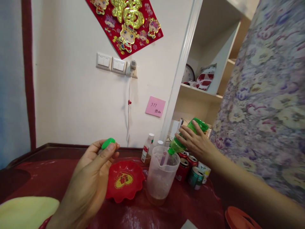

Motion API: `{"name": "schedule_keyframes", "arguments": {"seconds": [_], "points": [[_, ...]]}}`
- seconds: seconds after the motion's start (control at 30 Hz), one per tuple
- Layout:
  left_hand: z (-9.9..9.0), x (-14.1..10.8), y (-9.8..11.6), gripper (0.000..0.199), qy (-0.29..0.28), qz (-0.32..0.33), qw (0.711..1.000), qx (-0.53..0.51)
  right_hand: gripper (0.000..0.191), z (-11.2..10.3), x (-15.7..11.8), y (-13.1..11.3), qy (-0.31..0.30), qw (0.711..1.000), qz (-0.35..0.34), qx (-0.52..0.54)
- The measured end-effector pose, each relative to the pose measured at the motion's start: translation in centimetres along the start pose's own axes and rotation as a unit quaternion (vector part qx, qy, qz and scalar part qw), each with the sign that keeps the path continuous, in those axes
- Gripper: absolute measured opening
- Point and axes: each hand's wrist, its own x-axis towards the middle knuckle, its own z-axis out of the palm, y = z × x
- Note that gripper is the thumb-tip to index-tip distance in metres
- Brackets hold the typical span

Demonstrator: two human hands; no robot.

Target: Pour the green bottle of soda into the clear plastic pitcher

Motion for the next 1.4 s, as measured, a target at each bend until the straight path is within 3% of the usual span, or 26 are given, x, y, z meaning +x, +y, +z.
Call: {"name": "schedule_keyframes", "arguments": {"seconds": [0.87, 1.4], "points": [[0.2, -0.1, -0.3, 0.030, -0.006, -0.024, 1.000, 0.017, 0.042, 0.2, -0.7, 0.0, -0.020, 0.999, 0.023, 0.020], [0.1, -0.1, -0.5, 0.034, -0.003, -0.030, 0.999, 0.017, 0.052, 0.8, -1.2, -0.1, -0.011, 0.998, 0.048, 0.035]]}}
